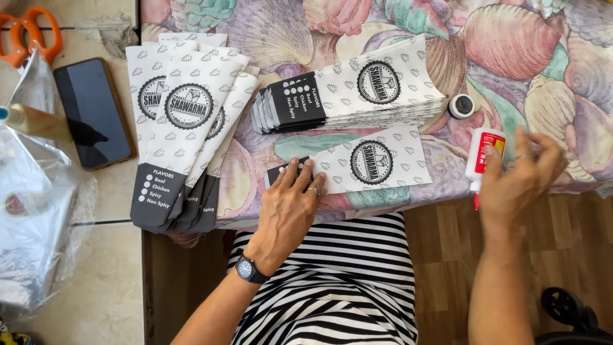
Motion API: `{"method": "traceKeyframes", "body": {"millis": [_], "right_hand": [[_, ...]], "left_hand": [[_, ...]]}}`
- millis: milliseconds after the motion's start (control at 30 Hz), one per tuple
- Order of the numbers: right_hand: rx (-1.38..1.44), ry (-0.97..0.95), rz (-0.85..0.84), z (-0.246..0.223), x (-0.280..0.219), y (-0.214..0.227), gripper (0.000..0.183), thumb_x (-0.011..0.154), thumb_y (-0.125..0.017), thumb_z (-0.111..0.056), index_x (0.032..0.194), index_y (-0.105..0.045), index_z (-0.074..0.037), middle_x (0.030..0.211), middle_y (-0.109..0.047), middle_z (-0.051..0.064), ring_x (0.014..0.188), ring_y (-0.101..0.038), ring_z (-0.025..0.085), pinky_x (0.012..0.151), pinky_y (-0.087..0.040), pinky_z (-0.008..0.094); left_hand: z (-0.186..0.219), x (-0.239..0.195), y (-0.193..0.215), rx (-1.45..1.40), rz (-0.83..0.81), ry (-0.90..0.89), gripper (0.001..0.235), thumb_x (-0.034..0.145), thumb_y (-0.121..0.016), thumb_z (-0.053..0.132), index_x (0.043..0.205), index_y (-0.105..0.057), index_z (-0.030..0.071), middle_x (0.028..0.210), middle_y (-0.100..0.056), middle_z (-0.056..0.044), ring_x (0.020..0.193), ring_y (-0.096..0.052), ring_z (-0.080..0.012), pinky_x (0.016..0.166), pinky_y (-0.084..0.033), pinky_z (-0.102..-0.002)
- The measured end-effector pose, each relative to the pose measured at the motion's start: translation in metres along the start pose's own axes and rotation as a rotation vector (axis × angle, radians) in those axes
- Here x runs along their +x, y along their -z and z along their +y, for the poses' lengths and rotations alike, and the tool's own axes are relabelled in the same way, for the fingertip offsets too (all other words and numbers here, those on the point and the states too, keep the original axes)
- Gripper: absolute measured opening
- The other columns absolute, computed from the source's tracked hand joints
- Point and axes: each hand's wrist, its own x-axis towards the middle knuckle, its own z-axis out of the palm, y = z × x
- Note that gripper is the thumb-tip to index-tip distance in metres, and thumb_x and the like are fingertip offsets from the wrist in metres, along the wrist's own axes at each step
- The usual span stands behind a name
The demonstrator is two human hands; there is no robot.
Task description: The person repeatedly applies glue to the edge of printed paper wrappers and folds them to form small packages. They press the glued edges to secure the fold and place each finished package onto a growing stack on the table.
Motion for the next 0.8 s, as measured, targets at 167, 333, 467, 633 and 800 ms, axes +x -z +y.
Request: {"method": "traceKeyframes", "body": {"millis": [167,333,467,633,800], "right_hand": [[0.381,0.187,-0.214,-0.127,-0.034,-0.009,0.044,0.100,-0.060,-0.031,0.136,-0.060,-0.004,0.145,-0.052,0.014,0.141,-0.040,0.034,0.120,-0.019,0.052],[0.281,0.385,-0.466,-0.138,-0.054,-0.012,0.090,0.093,-0.024,-0.073,0.163,-0.023,-0.016,0.173,-0.017,0.003,0.159,-0.002,0.028,0.122,0.012,0.061],[0.063,0.203,-0.454,-0.076,-0.061,-0.002,0.084,0.102,-0.028,-0.064,0.159,-0.039,-0.005,0.173,-0.024,0.008,0.158,-0.003,0.037,0.119,0.010,0.065],[0.068,0.153,-0.437,-0.064,-0.068,-0.001,0.086,0.102,-0.031,-0.067,0.160,-0.043,-0.004,0.170,-0.035,0.015,0.158,-0.008,0.040,0.118,0.009,0.069],[0.134,0.093,-0.297,-0.082,-0.053,-0.007,0.074,0.104,-0.046,-0.056,0.146,-0.055,0.003,0.160,-0.044,0.026,0.151,-0.032,0.048,0.122,-0.015,0.067]], "left_hand": [[0.011,0.009,0.024,-0.020,-0.023,0.086,0.022,0.098,-0.065,0.021,0.113,-0.078,0.011,0.119,-0.072,-0.025,0.119,-0.065,-0.0430,0.093,-0.055,-0.053],[0.013,0.008,0.021,-0.042,0.094,0.110,0.021,0.097,-0.067,0.019,0.111,-0.079,0.009,0.118,-0.073,-0.024,0.120,-0.065,-0.0420,0.095,-0.055,-0.052],[0.003,-0.001,0.002,-0.069,0.220,0.105,0.020,0.095,-0.070,0.020,0.113,-0.078,0.014,0.124,-0.070,-0.014,0.122,-0.061,-0.0363,0.097,-0.051,-0.046],[0.005,-0.020,-0.024,-0.071,0.176,0.141,0.037,0.092,-0.057,0.003,0.124,-0.070,0.015,0.131,-0.059,-0.015,0.129,-0.047,-0.0363,0.105,-0.041,-0.046],[0.025,-0.024,-0.021,-0.163,0.062,0.037,0.064,0.097,-0.051,0.006,0.159,-0.035,0.015,0.164,-0.033,-0.015,0.155,-0.018,-0.0359,0.123,-0.010,-0.058]]}}
